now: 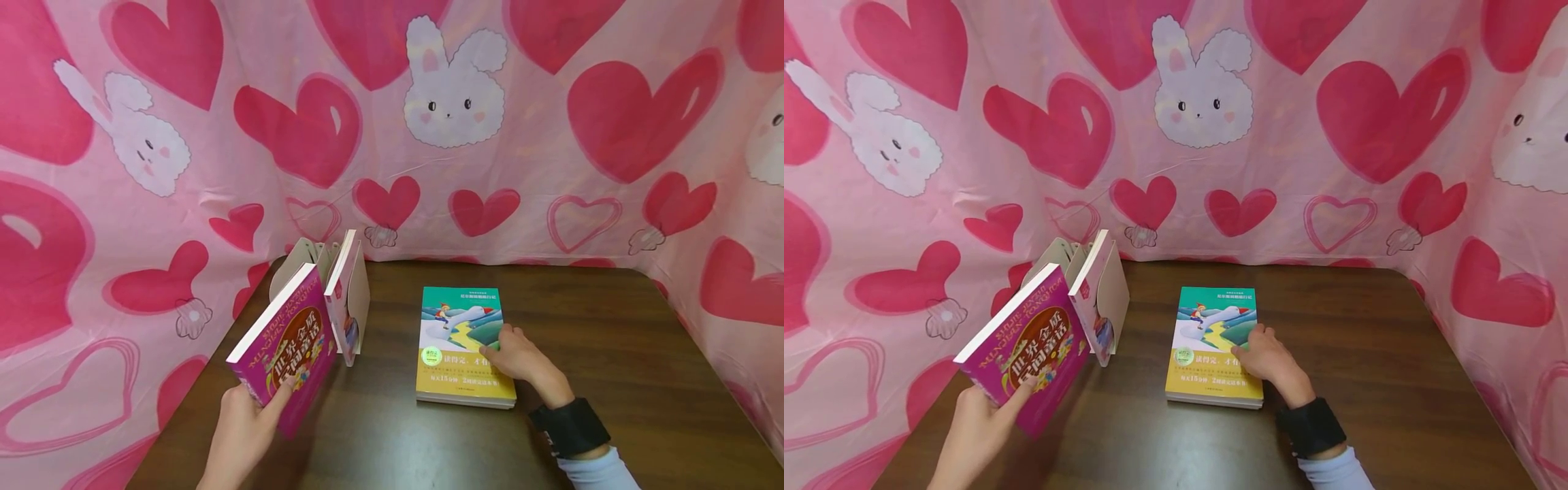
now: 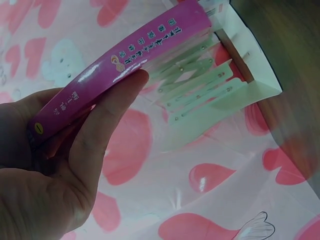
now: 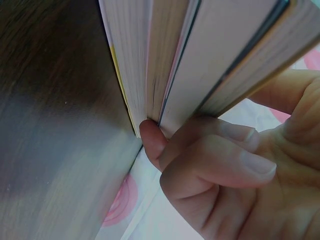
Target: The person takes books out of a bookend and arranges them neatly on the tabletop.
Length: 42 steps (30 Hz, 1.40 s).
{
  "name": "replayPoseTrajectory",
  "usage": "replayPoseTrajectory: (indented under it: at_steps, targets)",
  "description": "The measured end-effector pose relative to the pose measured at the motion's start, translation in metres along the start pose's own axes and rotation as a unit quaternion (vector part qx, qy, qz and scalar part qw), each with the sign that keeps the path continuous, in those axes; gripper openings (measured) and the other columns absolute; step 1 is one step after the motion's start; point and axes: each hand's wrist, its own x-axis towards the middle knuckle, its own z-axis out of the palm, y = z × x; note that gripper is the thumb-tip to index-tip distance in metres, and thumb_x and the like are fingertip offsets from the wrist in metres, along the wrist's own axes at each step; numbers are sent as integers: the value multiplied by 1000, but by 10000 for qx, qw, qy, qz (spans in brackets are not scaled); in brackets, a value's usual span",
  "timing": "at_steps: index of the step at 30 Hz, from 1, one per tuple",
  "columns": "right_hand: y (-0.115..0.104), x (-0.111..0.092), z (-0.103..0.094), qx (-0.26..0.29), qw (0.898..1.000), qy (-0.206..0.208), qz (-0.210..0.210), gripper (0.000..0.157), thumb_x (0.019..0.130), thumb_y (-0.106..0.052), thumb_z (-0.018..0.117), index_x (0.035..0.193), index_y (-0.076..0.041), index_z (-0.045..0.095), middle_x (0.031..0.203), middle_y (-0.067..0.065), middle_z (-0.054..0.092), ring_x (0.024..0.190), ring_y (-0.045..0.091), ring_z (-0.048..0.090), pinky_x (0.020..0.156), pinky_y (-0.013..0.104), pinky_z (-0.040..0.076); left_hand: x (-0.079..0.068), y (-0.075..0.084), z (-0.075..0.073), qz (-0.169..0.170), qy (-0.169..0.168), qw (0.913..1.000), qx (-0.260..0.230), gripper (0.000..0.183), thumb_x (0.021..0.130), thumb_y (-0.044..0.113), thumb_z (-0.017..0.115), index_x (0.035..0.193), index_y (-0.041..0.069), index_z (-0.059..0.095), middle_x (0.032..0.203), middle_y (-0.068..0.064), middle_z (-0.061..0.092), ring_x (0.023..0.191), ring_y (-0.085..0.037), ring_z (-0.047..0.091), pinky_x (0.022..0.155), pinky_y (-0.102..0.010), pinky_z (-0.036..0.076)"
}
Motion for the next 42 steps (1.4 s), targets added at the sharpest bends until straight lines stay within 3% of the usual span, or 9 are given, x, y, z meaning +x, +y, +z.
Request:
replayPoseTrajectory:
  at_steps: [12, 19, 27, 35, 42]
  targets:
    - [0, 3, 1, 7, 10000, -4, 60, 83, 103, -36, 66, 149, 20, 26, 139, 37, 43, 121, 49, 49, 107, 69, 42, -4, -2, -9, 59, -57, 9999, 135, 25, 95, 9, 80, 116, -2, 75, 103, -16, 78, 87, -21, 76, 70, -16, 56]
    - [0, 5, -1, -35, 10000, 0, 73, 85, 103, -38, 66, 149, 20, 26, 140, 38, 43, 123, 50, 49, 107, 69, 42, -6, 0, -10, 64, -100, 9999, 42, 25, 94, 10, 81, 116, -1, 75, 103, -15, 79, 86, -17, 75, 69, -21, 58]
    - [1, 4, 0, 11, 10000, -29, 29, 85, 103, -37, 66, 149, 21, 25, 140, 38, 43, 123, 51, 48, 107, 70, 41, -9, 2, -13, 184, -32, 9997, 143, 28, 92, 6, 82, 118, -1, 75, 104, -15, 79, 89, -16, 74, 72, -14, 55]
    - [1, 6, -1, -16, 10000, -77, 46, 83, 103, -36, 66, 147, 22, 27, 135, 38, 44, 119, 50, 50, 106, 69, 43, -12, 5, -14, 7, -105, 9999, -19, 27, 94, 9, 81, 119, 1, 75, 104, -13, 79, 90, -10, 73, 73, -10, 52]
    - [1, 5, -1, -5, 10000, -60, 38, 84, 103, -38, 67, 148, 21, 27, 133, 35, 46, 117, 47, 51, 105, 67, 45, -12, 8, -12, -331, -310, 9987, -252, 28, 96, 14, 80, 120, 1, 75, 105, -12, 79, 88, -7, 72, 72, -21, 58]
